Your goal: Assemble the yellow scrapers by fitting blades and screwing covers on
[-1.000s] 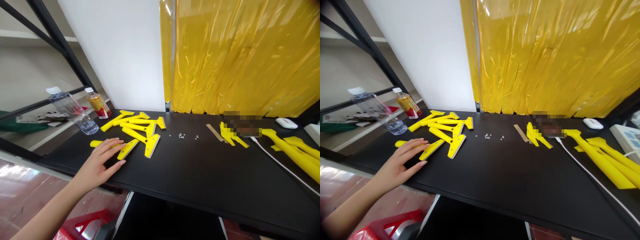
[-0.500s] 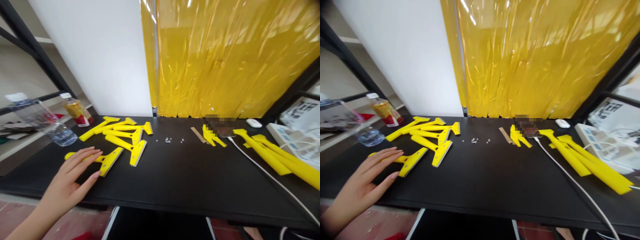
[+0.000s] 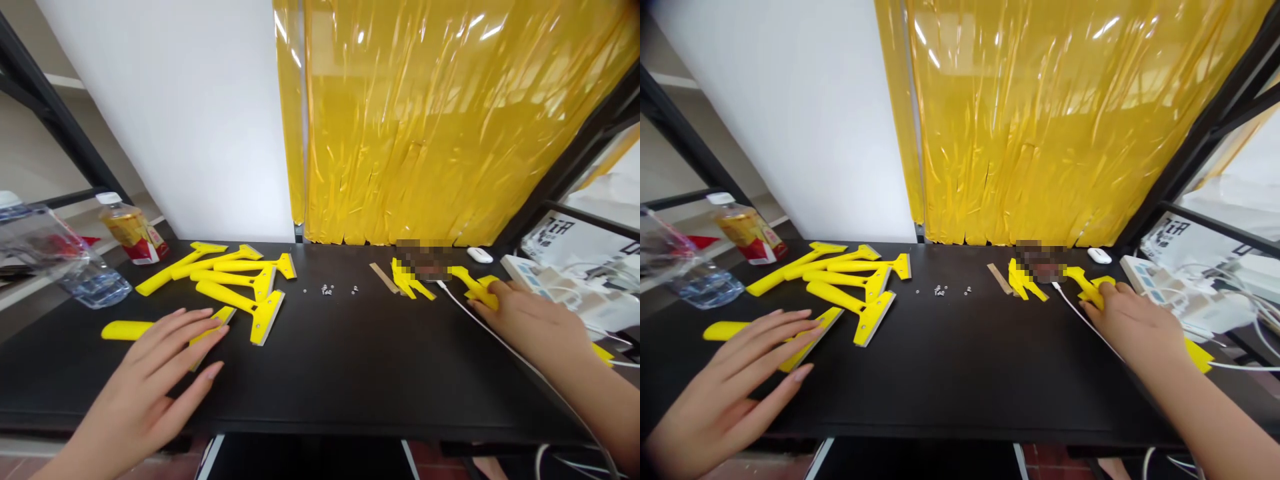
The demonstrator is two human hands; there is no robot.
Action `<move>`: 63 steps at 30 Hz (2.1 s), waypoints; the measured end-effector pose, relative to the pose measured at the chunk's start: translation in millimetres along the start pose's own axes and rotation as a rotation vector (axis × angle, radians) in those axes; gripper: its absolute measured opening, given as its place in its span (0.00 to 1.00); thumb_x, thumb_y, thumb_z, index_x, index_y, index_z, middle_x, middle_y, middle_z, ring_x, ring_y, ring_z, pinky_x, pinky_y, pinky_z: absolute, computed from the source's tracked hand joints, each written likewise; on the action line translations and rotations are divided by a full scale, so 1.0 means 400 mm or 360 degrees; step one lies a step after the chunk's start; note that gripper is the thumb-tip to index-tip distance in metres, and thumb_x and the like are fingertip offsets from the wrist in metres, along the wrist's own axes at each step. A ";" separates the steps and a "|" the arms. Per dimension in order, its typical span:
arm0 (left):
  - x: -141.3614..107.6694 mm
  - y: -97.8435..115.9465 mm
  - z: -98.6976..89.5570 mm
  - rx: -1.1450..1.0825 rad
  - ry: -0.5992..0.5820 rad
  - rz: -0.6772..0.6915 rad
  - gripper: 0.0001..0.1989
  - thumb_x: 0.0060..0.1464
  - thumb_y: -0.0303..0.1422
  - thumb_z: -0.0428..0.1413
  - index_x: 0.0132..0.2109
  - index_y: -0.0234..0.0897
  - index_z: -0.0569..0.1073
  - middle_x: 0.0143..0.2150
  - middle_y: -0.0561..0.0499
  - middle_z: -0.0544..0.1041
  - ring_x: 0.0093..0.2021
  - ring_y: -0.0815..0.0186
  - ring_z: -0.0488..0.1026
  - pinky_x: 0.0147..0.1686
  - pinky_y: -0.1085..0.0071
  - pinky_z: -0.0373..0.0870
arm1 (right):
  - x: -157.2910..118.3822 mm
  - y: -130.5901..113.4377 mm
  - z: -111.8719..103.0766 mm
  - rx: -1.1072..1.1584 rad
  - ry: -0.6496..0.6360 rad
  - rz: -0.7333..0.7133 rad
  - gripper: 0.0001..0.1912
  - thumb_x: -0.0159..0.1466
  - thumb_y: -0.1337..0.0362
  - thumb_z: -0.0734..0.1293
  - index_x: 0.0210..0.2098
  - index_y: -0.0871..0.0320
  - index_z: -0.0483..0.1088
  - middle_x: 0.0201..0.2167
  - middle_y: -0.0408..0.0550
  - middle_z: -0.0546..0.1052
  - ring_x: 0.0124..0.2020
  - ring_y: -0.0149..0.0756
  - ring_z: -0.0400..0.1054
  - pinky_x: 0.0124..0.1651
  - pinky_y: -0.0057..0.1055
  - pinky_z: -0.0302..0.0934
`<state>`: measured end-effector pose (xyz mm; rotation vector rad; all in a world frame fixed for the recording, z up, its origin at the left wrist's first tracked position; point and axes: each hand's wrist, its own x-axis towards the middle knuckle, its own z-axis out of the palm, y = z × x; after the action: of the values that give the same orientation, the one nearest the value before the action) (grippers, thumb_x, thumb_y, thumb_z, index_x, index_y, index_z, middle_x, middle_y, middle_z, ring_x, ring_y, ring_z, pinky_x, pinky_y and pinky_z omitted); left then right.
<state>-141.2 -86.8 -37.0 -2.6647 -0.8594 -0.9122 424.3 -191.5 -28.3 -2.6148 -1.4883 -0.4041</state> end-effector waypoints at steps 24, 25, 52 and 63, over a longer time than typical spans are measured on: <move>0.420 0.168 0.181 -0.2571 0.0318 -0.1245 0.13 0.66 0.42 0.58 0.41 0.36 0.79 0.40 0.48 0.80 0.40 0.62 0.77 0.46 0.64 0.74 | 0.011 -0.591 -0.156 0.2101 -0.1188 -0.0794 0.25 0.65 0.40 0.67 0.28 0.55 0.71 0.23 0.38 0.61 0.25 0.30 0.54 0.29 0.29 0.50; 0.418 0.165 0.181 -0.2609 0.0299 -0.1267 0.12 0.66 0.42 0.58 0.41 0.37 0.77 0.37 0.50 0.78 0.37 0.63 0.77 0.44 0.64 0.75 | 0.034 -0.570 -0.151 0.1895 -0.1055 -0.0847 0.26 0.66 0.39 0.66 0.28 0.55 0.73 0.22 0.38 0.63 0.26 0.31 0.56 0.30 0.30 0.51; 0.382 0.188 0.212 -0.2688 -0.0377 -0.1479 0.18 0.67 0.47 0.55 0.35 0.38 0.67 0.27 0.56 0.70 0.18 0.73 0.63 0.17 0.75 0.63 | 0.259 -0.339 -0.021 0.0324 -0.0503 -0.0210 0.15 0.65 0.58 0.63 0.42 0.57 0.80 0.47 0.61 0.81 0.52 0.56 0.74 0.51 0.45 0.64; 0.390 0.182 0.211 -0.2617 -0.0333 -0.1590 0.16 0.67 0.45 0.55 0.36 0.39 0.65 0.24 0.57 0.72 0.15 0.71 0.66 0.15 0.74 0.65 | 0.095 -0.451 -0.111 0.1021 -0.1305 -0.1217 0.08 0.65 0.59 0.67 0.35 0.51 0.79 0.31 0.41 0.78 0.30 0.33 0.67 0.32 0.29 0.55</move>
<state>43.3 -43.7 -8.1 -3.3898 -2.3878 -2.3817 280.5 -76.8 17.7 -1.6524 -2.2858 1.0562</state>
